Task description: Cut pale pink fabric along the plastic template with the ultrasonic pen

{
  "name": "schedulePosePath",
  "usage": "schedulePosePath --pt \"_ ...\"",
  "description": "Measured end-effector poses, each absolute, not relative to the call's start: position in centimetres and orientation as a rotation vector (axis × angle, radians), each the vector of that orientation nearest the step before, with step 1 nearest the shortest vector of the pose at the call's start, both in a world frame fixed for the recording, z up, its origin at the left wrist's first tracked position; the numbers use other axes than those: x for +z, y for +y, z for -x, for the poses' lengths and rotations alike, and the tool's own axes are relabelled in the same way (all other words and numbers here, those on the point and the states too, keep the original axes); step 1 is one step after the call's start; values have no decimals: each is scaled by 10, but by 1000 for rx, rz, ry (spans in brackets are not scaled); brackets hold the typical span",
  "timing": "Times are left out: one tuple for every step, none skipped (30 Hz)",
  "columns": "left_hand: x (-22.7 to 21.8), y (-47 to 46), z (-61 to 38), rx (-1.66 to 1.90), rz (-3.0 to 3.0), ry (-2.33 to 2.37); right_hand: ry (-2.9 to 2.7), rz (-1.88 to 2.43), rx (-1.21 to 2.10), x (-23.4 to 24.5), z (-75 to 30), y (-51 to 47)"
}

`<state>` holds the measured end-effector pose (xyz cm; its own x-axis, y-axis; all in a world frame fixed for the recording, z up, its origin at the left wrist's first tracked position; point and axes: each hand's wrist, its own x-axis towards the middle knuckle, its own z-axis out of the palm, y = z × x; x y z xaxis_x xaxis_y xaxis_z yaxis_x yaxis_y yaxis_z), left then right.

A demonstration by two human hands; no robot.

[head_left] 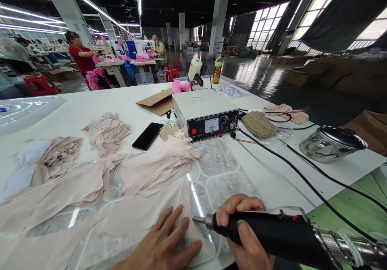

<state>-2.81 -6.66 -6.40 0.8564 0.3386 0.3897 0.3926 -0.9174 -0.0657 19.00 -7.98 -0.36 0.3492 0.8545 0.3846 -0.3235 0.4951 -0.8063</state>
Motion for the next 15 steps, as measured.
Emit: schedulePosePath --pt "-64 -66 28 -571 2883 -568 -898 693 838 -3 -189 -79" --pt "-65 -66 28 -571 2881 -561 -883 689 828 -3 -189 -77" --pt "-65 -66 27 -573 2881 -563 -869 680 820 -3 -188 -76" --pt "-65 -67 27 -574 2881 -564 -857 668 817 -3 -187 -74" --pt "-65 -67 27 -576 2881 -566 -845 659 820 -3 -186 -73" --pt "-66 -67 27 -579 2880 -569 -835 652 826 -4 -186 -72" --pt "-66 -67 28 -578 2881 -575 -830 648 829 -4 -186 -72" --pt "-66 -68 28 -575 2884 -580 -828 647 830 -5 -185 -71" --pt "-66 -68 28 -567 2891 -583 -830 649 827 -5 -185 -71" --pt "-66 -68 28 -557 2901 -584 -834 652 823 -4 -185 -71" --pt "-67 -68 29 -546 2912 -588 -840 654 818 -4 -184 -71" --pt "-68 -69 29 -540 2921 -593 -848 656 814 -3 -184 -70" --pt "-69 -69 29 -536 2928 -598 -853 659 810 -1 -183 -69" --pt "-70 -69 29 -534 2934 -603 -856 665 808 0 -183 -68" --pt "-69 -70 29 -526 2942 -615 -854 674 804 1 -183 -67"
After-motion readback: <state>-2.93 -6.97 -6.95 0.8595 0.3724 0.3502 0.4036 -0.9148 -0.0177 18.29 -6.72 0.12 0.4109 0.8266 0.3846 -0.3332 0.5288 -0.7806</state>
